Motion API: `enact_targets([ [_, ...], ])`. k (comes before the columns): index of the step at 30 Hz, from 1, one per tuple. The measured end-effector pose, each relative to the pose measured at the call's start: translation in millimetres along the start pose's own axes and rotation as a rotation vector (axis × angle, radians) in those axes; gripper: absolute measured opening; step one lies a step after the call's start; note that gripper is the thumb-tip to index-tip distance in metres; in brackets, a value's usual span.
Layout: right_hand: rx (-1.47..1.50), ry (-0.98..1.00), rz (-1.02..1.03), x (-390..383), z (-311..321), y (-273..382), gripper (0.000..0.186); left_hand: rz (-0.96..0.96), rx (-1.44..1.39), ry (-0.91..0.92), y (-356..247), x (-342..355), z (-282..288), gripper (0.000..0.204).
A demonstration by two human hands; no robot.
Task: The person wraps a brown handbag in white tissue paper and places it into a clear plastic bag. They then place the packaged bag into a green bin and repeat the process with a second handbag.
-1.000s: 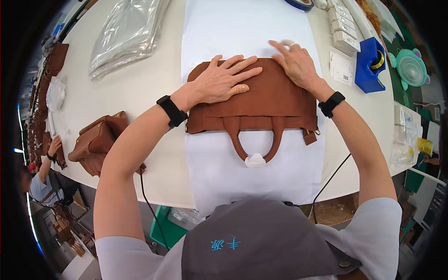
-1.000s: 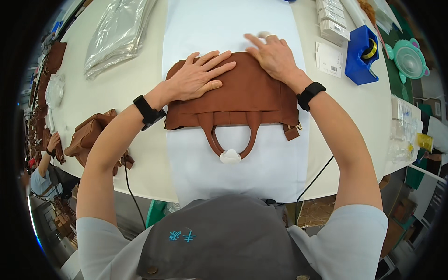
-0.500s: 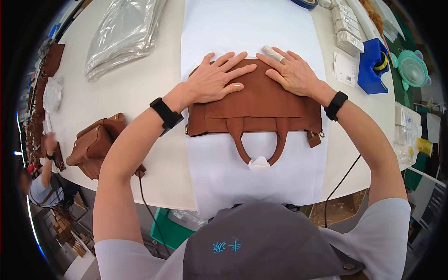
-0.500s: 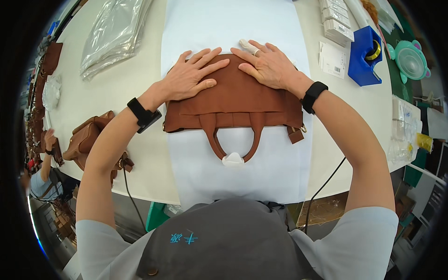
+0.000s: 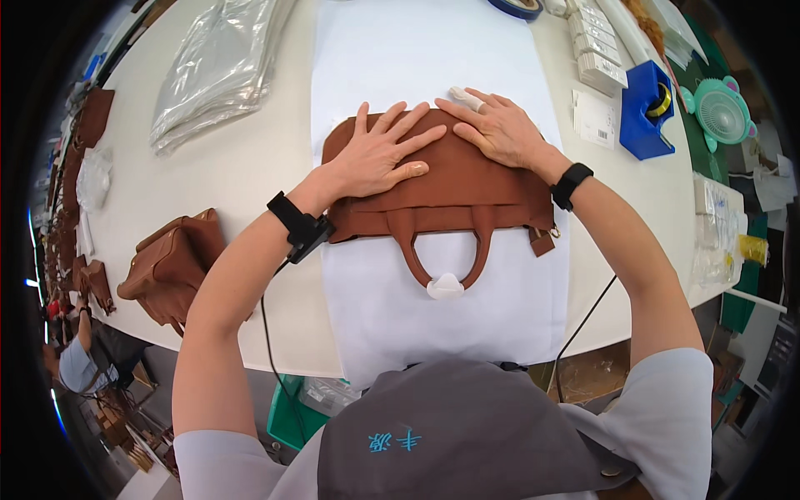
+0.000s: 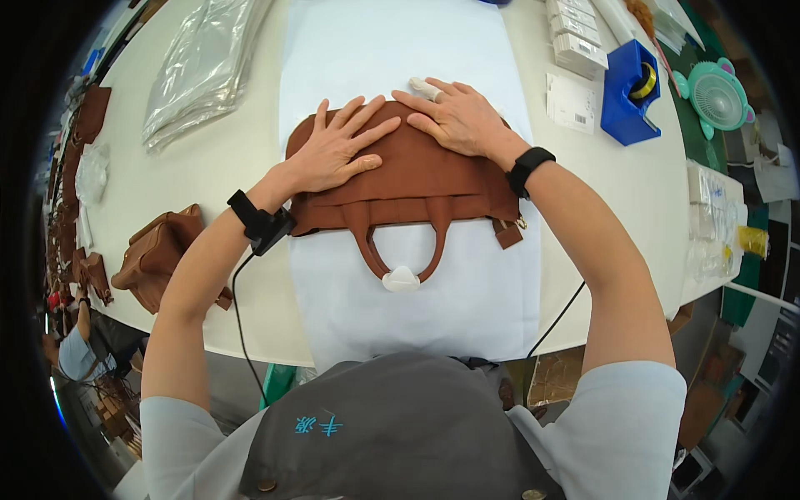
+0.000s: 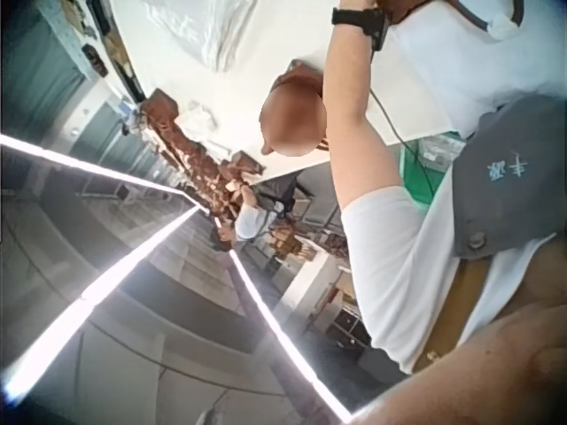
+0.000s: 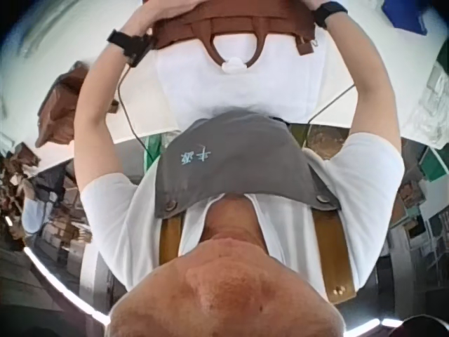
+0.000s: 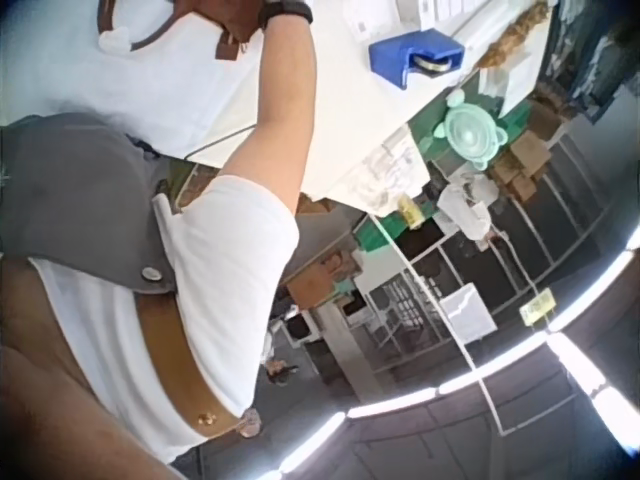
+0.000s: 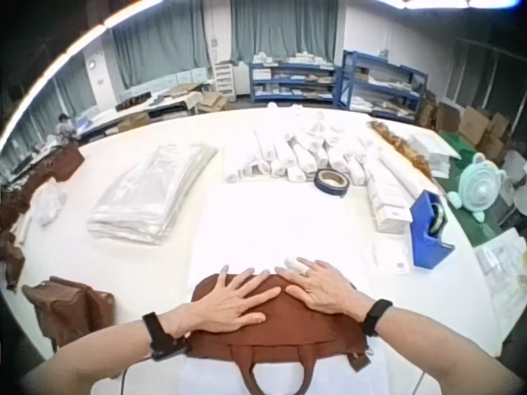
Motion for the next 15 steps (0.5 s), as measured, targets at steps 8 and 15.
enact_targets([
  [8,-0.011,0.022,-0.007,-4,0,2,0.048,0.174,-0.077,0.029,25,-20,7,0.062],
  [15,0.084,0.101,-0.044,0,-2,-1,0.047,0.145,-0.028,-0.063,-11,-1,-1,0.073],
])
Point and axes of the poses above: each hand's wrist, its own x-axis towards the middle knuckle, its own z-axis out of the back of the hand, y = z × x, the point moved 10 cm from there along x, towards the middle knuckle, and after that the axes turned 15 degrees about -x, right-handed, at the moved point
